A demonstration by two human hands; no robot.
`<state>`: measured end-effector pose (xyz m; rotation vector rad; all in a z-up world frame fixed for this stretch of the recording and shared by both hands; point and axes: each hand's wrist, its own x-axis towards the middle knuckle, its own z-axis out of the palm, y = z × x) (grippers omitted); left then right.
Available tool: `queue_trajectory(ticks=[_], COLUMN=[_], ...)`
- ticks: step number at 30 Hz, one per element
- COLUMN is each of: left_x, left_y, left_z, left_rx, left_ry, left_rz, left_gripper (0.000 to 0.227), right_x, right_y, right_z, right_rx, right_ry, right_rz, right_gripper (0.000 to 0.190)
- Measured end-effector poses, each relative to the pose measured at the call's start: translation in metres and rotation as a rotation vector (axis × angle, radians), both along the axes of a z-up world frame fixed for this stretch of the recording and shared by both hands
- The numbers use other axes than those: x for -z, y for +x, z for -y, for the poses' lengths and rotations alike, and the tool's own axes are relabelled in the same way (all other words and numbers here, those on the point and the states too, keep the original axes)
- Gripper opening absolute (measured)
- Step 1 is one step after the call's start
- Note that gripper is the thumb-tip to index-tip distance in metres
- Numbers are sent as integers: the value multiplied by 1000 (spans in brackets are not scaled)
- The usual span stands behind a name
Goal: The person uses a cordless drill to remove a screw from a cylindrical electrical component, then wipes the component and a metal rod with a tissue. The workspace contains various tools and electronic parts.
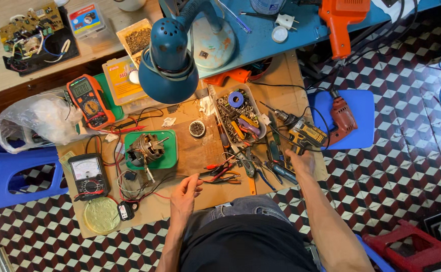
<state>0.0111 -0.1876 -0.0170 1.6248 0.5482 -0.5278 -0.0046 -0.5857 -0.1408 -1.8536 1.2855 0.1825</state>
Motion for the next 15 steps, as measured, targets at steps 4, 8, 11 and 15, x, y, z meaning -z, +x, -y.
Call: queue_trajectory(ticks=[4, 8, 11, 15], left_x=[8, 4, -7, -25], left_y=[-1, 3, 10, 17], left_z=[12, 20, 24, 29], left_rx=[131, 174, 211, 395], left_ry=[22, 7, 0, 192], left_rz=[19, 32, 50, 113], left_gripper=[42, 41, 39, 35], right_x=[-44, -90, -130, -187], right_y=[9, 15, 12, 6], right_z=[-7, -21, -34, -42], right_rx=[-46, -73, -49, -422], right_ry=[-42, -181, -257, -754], right_rz=[91, 209, 167, 195], right_gripper=[50, 56, 71, 58])
